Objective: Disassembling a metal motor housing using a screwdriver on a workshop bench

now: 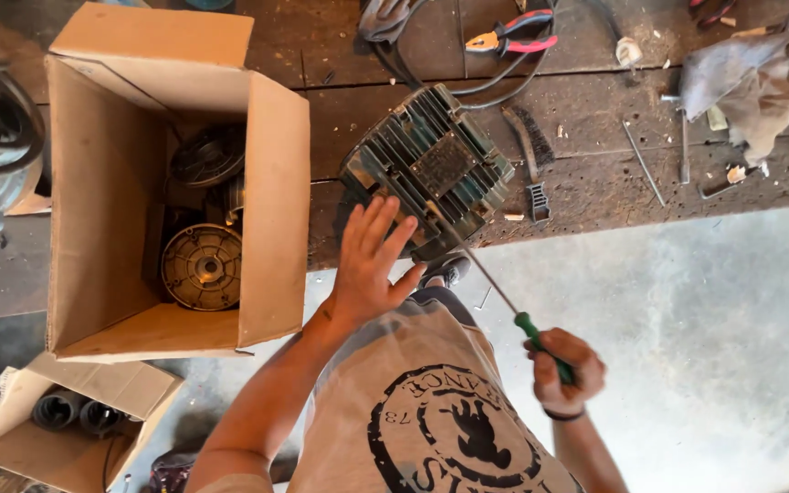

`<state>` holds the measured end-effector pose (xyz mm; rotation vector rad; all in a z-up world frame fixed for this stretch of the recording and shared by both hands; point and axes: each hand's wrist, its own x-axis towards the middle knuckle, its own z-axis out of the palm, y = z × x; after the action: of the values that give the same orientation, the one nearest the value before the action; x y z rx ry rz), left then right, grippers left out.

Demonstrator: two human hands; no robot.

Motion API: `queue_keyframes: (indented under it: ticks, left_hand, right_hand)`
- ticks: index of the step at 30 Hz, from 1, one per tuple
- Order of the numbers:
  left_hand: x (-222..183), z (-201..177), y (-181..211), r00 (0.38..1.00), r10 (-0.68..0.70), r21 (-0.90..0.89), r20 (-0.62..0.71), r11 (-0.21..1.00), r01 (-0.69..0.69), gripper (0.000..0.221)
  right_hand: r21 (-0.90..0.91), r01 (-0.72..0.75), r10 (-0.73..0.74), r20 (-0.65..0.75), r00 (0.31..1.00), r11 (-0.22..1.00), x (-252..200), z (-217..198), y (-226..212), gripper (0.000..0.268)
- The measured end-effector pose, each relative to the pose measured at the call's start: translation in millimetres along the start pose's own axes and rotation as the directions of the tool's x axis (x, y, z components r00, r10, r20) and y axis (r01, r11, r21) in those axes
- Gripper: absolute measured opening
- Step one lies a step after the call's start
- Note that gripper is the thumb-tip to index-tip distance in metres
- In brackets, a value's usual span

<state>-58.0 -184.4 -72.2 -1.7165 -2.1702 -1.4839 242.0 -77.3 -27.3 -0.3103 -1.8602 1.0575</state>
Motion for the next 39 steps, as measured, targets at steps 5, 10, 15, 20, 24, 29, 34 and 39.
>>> queue_keyframes:
  ticks: [5,10,15,20,24,29,34,39]
  left_hand:
    - [20,-13,-5,0.978,-0.175,-0.073,-0.115,0.983,0.168,0.080]
    - [25,-2,-27,0.973,-0.220,-0.073,0.063,0.972,0.224,0.118]
    - [22,5,-33,0.963,-0.250,-0.011,0.106,0.968,0.252,0.129]
    - [21,3,-35,0.960,-0.252,0.056,0.122,0.967,0.247,0.133]
    - [19,3,-34,0.960,-0.257,0.059,0.110,0.966,0.252,0.132]
    - [22,8,-34,0.958,-0.261,0.020,0.115,0.965,0.260,0.129]
    - [28,15,-34,0.947,-0.307,-0.075,0.099,0.946,0.315,0.140]
    - [18,12,-40,0.950,-0.300,-0.019,0.082,0.953,0.302,0.141]
  right_hand:
    - [-0.314,-0.073,0.105,0.085,0.991,0.947,31,-24,-43,0.013]
    - [-0.404,-0.091,0.195,0.225,0.955,0.910,52,-14,-43,0.013]
    - [-0.398,0.041,0.095,0.317,0.944,0.916,84,42,1,0.017]
    - [-0.604,0.213,0.045,0.383,0.923,0.768,88,33,-28,0.020]
    - [-0.624,0.243,0.030,0.393,0.919,0.743,75,20,-47,0.012]
    - [-0.464,0.096,-0.023,0.160,0.987,0.881,40,20,-19,0.009]
    - [-0.369,-0.470,0.465,-0.108,0.878,0.802,37,34,3,0.017]
    - [-0.333,-0.466,0.461,-0.097,0.882,0.820,12,16,-13,0.017]
